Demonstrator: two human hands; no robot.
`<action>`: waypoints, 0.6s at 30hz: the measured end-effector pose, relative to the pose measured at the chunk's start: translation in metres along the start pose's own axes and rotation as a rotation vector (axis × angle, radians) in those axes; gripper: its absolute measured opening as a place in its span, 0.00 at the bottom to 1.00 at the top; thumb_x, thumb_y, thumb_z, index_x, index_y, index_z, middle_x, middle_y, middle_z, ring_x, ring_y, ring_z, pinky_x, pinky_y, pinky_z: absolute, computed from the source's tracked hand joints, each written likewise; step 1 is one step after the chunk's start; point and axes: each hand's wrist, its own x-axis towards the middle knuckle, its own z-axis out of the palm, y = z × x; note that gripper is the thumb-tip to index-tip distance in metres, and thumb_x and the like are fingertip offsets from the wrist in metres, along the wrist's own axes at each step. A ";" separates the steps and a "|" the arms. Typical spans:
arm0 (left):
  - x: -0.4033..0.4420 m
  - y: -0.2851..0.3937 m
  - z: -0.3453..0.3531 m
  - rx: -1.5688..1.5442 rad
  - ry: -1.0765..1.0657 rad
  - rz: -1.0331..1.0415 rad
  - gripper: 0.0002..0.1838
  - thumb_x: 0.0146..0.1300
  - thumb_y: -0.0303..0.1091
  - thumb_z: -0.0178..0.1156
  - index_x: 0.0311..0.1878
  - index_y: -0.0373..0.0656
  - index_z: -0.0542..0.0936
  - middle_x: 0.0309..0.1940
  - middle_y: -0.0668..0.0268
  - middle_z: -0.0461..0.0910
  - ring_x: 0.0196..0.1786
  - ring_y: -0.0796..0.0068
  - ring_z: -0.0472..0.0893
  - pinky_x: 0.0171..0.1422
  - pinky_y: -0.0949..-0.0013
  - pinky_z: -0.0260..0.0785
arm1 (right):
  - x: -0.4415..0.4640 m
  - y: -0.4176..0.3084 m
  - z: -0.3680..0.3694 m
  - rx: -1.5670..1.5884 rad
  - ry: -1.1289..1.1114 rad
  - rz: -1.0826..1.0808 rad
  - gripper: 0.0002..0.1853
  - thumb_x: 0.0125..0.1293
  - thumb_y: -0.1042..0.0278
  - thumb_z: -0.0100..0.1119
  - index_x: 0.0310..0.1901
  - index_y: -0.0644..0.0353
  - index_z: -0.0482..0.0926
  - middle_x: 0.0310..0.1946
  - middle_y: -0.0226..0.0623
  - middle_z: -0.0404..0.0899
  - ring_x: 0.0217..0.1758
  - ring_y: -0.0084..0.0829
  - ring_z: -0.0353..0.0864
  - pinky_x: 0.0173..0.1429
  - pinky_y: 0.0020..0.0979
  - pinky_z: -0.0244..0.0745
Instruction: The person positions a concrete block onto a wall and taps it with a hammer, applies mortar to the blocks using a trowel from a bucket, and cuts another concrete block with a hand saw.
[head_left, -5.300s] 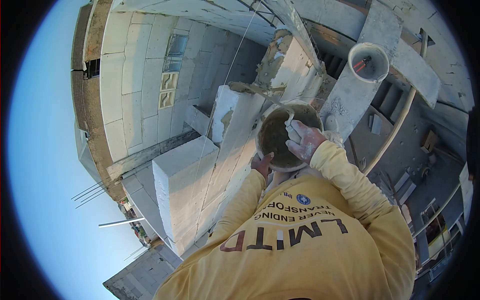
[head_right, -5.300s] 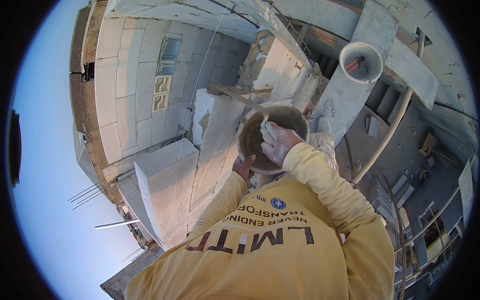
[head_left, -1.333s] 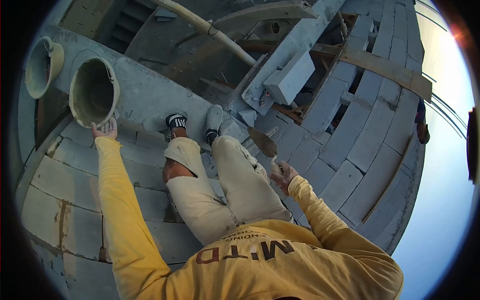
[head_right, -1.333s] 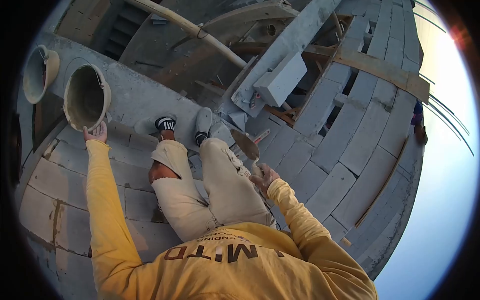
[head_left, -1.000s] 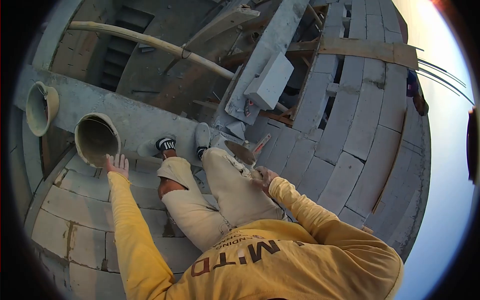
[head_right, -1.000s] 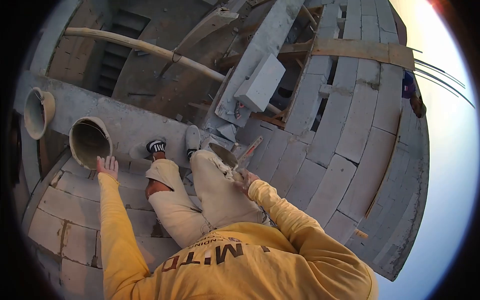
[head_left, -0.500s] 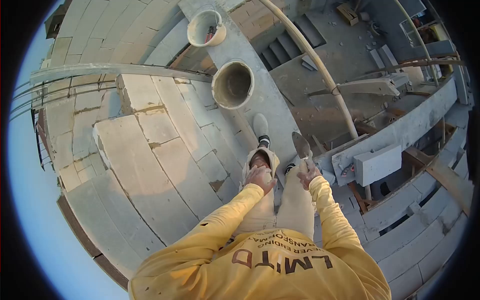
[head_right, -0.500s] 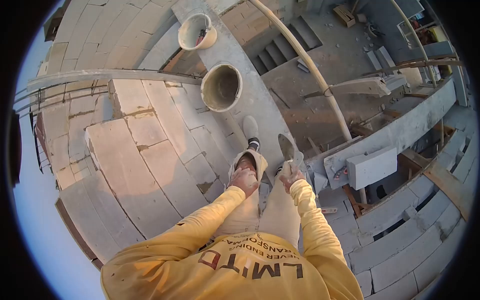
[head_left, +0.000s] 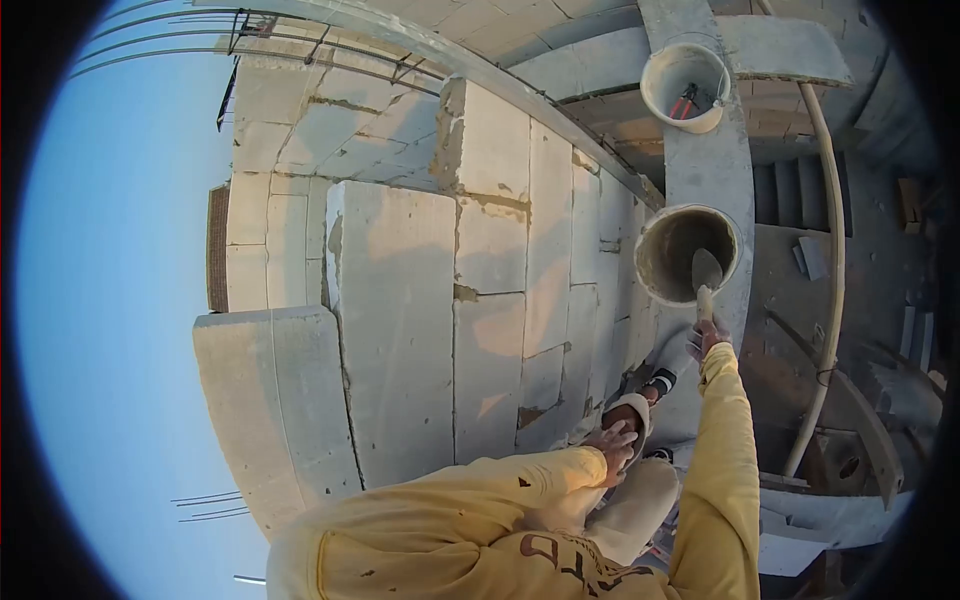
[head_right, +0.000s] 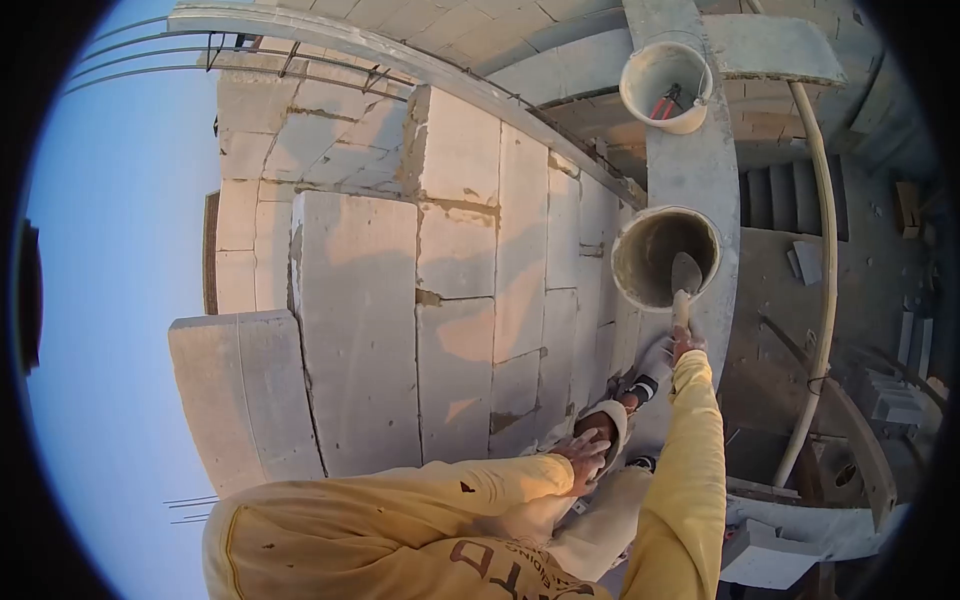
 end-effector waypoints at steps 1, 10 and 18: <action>0.003 -0.003 0.000 0.007 -0.016 0.000 0.24 0.57 0.46 0.61 0.55 0.46 0.78 0.73 0.62 0.55 0.78 0.51 0.44 0.70 0.40 0.56 | 0.004 0.007 0.002 0.011 0.087 0.032 0.22 0.68 0.64 0.51 0.64 0.46 0.68 0.47 0.32 0.80 0.39 0.31 0.81 0.39 0.39 0.79; 0.026 -0.006 -0.022 0.039 -0.030 0.066 0.22 0.57 0.46 0.61 0.52 0.45 0.80 0.71 0.60 0.60 0.75 0.49 0.52 0.69 0.42 0.58 | -0.015 0.160 -0.059 -0.409 0.242 0.294 0.23 0.63 0.62 0.54 0.61 0.49 0.70 0.43 0.42 0.81 0.37 0.43 0.81 0.38 0.44 0.77; 0.034 0.041 -0.007 0.254 -0.074 0.001 0.18 0.56 0.50 0.63 0.48 0.55 0.80 0.72 0.64 0.58 0.77 0.50 0.49 0.77 0.42 0.45 | 0.023 0.293 -0.080 -0.666 0.315 0.201 0.19 0.60 0.54 0.56 0.49 0.55 0.79 0.51 0.41 0.81 0.54 0.46 0.80 0.57 0.40 0.77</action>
